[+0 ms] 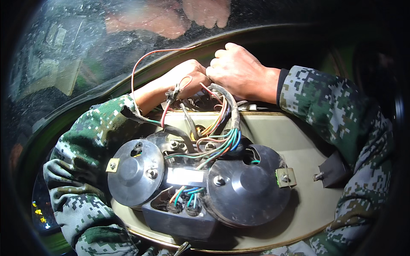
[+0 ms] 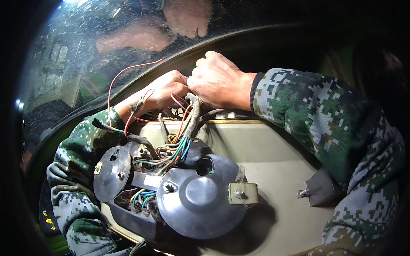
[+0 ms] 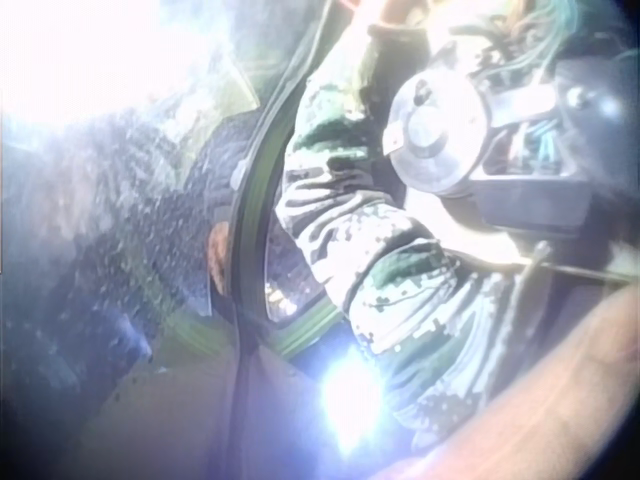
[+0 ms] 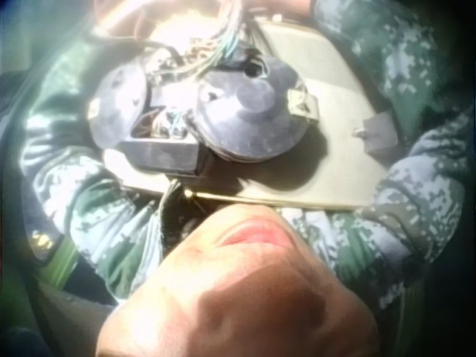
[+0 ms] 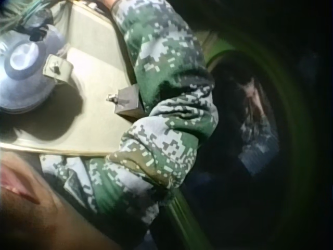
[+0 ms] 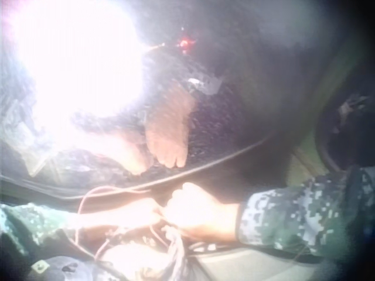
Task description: The person works inside a vehicle cabin, manipulating a dense bundle of wires near the dashboard. They use pliers to strip and cut wires, then twist and connect individual strands by hand. The task involves repeated handling of multiple wires and connectors.
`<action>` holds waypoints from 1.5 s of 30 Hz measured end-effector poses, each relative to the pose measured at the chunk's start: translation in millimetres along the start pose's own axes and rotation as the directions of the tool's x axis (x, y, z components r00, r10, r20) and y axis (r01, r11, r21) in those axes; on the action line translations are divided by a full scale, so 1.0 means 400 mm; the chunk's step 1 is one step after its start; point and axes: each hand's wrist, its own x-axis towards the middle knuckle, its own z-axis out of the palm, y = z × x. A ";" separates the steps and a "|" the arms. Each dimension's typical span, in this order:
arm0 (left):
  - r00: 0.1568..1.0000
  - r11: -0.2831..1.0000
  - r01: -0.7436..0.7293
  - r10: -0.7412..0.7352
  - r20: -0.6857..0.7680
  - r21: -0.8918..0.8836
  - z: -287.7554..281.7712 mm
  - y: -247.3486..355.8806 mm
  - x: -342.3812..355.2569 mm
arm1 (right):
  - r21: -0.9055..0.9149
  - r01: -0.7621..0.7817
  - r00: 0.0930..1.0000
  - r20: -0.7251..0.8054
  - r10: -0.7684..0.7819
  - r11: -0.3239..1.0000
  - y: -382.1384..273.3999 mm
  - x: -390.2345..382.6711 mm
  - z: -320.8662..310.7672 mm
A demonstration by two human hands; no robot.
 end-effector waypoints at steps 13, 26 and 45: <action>0.998 0.999 -0.019 0.022 -0.055 0.050 0.015 -0.071 -0.039 | 0.285 -0.034 0.999 0.029 0.027 0.958 0.065 0.047 -0.048; 0.866 0.784 0.481 -0.494 0.074 -0.392 -0.006 -0.049 -0.036 | 0.341 -0.340 0.917 0.328 0.228 0.876 0.115 0.021 -0.056; 0.861 0.734 0.495 -0.487 0.148 -0.465 -0.025 -0.072 -0.043 | 0.763 -0.268 0.962 0.181 0.204 0.588 0.035 0.069 -0.045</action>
